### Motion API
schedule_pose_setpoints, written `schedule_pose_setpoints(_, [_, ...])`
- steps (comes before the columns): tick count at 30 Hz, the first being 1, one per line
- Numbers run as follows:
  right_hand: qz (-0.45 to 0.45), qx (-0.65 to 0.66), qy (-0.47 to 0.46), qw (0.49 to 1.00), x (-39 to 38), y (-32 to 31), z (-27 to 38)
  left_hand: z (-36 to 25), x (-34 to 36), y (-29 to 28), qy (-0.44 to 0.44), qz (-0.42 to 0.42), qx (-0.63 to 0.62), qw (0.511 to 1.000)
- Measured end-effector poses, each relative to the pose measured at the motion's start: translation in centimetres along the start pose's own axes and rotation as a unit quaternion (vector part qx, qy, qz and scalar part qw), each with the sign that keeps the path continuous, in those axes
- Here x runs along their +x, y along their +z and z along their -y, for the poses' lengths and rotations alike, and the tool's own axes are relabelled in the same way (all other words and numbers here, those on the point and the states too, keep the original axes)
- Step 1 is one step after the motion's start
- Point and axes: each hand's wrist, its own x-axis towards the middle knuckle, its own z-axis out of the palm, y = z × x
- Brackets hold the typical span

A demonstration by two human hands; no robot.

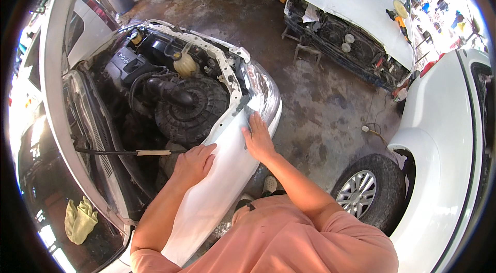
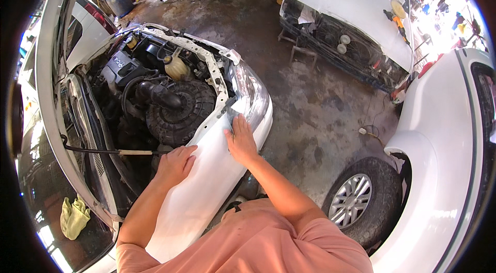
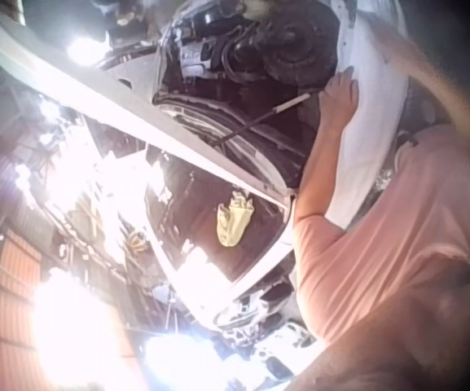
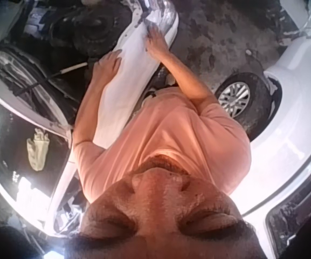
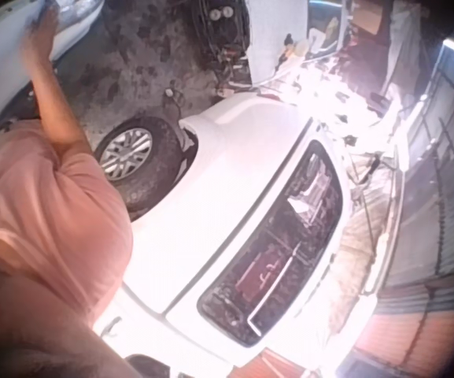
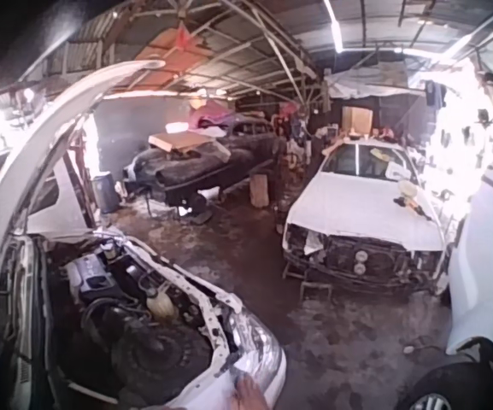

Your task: The person is sanding a white car part with a sanding block and wiping the surface by hand.

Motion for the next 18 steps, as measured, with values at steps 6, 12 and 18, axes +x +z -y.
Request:
schedule_pose_setpoints(6, [-0.024,0.061,0.013,0.998,5.2,-1.5,-2.1,0.3,0.5,0.4,0.014,-0.010,-0.023,1.000])
schedule_pose_setpoints(12, [0.005,0.048,-0.029,0.998,1.9,-1.6,-2.0,-0.1,0.2,0.0,-0.001,-0.002,-0.029,1.000])
schedule_pose_setpoints(18, [0.026,0.077,0.017,0.997,6.5,-2.9,-3.1,-0.2,0.3,-0.1,-0.006,0.001,-0.023,1.000])
